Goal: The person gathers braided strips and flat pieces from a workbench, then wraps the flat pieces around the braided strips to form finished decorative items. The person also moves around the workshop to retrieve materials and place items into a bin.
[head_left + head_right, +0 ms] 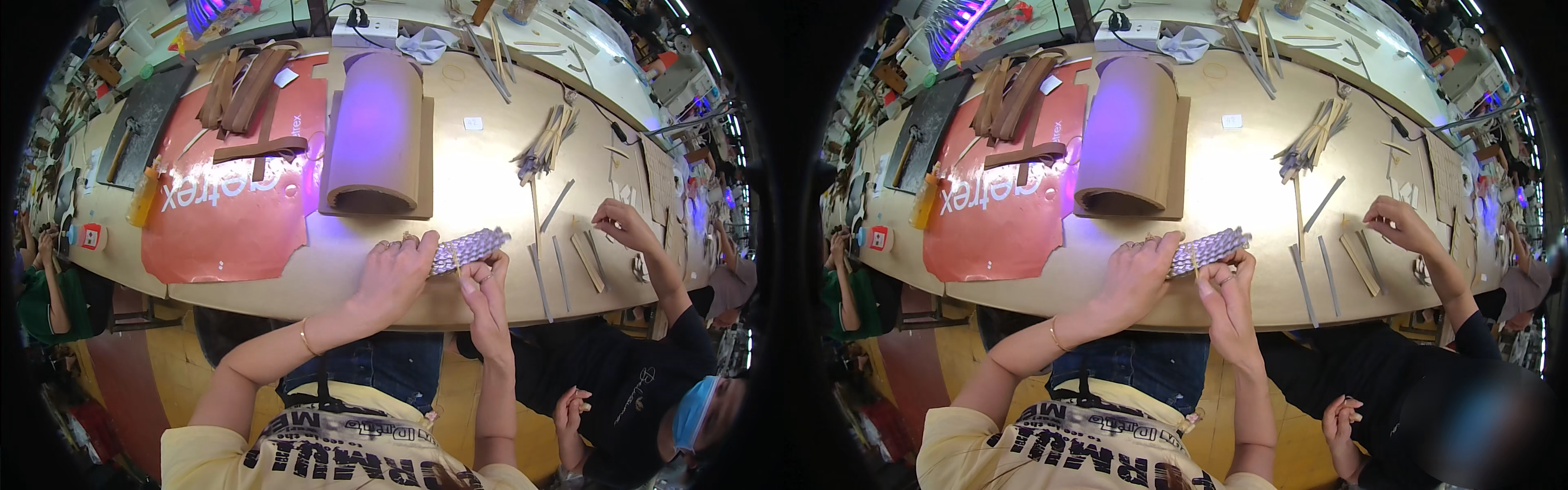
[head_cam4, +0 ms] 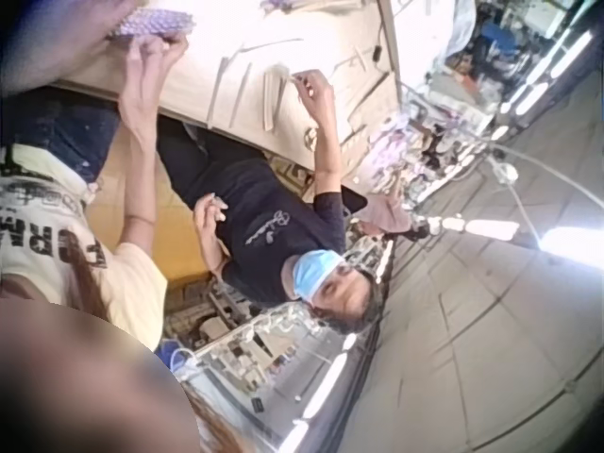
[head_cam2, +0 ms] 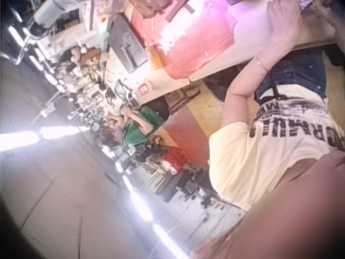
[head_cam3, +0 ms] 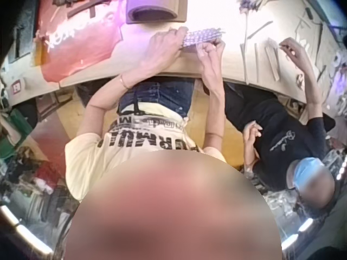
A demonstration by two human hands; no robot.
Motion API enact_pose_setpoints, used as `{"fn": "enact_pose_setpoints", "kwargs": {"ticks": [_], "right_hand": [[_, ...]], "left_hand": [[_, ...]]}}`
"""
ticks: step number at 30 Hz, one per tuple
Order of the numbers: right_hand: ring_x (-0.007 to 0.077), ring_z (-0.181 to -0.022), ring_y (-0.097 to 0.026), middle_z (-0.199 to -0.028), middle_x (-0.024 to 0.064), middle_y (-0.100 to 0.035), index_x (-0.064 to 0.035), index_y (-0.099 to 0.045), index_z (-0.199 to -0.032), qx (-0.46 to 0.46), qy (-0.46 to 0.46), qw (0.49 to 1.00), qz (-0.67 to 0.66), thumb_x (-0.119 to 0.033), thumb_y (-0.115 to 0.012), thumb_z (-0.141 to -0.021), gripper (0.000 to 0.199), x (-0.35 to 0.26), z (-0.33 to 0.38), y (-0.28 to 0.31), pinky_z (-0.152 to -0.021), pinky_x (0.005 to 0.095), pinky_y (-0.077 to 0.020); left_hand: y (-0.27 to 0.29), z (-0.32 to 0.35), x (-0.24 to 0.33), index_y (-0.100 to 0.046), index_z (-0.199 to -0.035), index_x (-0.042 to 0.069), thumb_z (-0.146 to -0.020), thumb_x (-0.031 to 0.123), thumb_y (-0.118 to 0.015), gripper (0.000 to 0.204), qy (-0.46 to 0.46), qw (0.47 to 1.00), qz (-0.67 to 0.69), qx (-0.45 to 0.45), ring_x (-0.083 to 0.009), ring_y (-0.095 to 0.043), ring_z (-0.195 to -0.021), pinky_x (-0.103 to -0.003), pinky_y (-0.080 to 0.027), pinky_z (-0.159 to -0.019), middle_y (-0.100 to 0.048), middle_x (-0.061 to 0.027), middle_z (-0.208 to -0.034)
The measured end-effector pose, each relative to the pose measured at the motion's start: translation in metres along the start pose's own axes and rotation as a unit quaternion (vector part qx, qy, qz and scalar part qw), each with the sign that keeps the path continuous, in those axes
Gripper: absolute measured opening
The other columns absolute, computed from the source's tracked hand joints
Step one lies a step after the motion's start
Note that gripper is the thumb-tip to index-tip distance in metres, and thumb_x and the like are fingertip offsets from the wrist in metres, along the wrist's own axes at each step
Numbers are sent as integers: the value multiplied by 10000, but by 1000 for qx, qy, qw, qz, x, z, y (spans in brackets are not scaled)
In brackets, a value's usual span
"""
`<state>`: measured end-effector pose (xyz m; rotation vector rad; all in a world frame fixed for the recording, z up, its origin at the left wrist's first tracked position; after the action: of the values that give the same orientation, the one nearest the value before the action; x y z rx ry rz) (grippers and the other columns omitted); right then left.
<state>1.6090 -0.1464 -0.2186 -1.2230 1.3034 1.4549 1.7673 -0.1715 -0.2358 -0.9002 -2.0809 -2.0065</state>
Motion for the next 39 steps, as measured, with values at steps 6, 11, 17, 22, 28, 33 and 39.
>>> {"fn": "enact_pose_setpoints", "kwargs": {"ticks": [6,11,17,22,28,33,39], "right_hand": [[269,-1061,-391,-1095,165,-428,-26,-538,-848,50,-7,997,64,-177,-624,-891,178,3,6,1,-986,379,-261],[279,-1010,-427,-1034,150,-455,-50,-514,-725,243,114,923,276,-160,-663,-865,232,4,-1,12,-917,371,-271],[235,-783,-490,-819,82,-480,-18,-469,-717,380,247,846,280,-126,-643,-886,265,17,-50,50,-727,339,-397],[128,-682,-412,-737,43,-465,-13,-473,-751,318,41,927,195,-199,-666,-906,309,25,-82,97,-633,291,-399],[184,-706,-563,-799,94,-629,17,-628,-921,207,217,821,487,-205,-682,-882,231,19,-145,65,-671,312,-463],[192,-852,-628,-1100,134,-606,-6,-563,-1232,153,-41,927,341,-196,-665,-896,399,6,-113,65,-759,300,-486],[179,-1038,-602,-1220,182,-548,-38,-83,-1509,51,-64,976,-201,-109,-597,-942,769,13,-54,24,-852,287,-511]], "left_hand": [[8,-2,-3,-484,-818,106,-781,109,-590,113,-138,983,-93,76,-205,-610,-562,-317,-481,-569,-551,-38,-657],[22,5,6,-480,-899,80,-773,75,-599,174,-107,990,-85,-42,-256,-629,-673,-369,-486,-622,-573,-77,-735],[35,7,8,-487,-888,51,-795,61,-605,151,-53,993,41,-97,-284,-664,-682,-378,-516,-623,-612,-134,-734],[34,13,-19,-502,-1079,26,-899,179,-634,270,79,905,383,-167,-185,-615,-645,-333,-470,-577,-578,-112,-711],[9,-2,-14,-509,-1116,44,-944,240,-616,281,200,522,791,-250,-102,-519,-617,-236,-405,-553,-524,-19,-733],[-2,-16,-8,-484,-1165,28,-922,204,-628,332,197,626,717,-235,-160,-576,-673,-287,-454,-602,-576,-71,-826],[-30,-35,23,-290,-1369,-28,-794,120,-683,712,108,920,374,-40,-464,-572,-1016,-485,-494,-836,-575,-278,-1139]]}}
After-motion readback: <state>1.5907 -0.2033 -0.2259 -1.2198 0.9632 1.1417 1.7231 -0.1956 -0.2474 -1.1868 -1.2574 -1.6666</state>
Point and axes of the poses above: each hand's wrist, its own z-axis away from the middle knuckle, its own y-axis out of the back of the hand, x = y × z, the point moved 2 cm from there along -z, towards the middle knuckle
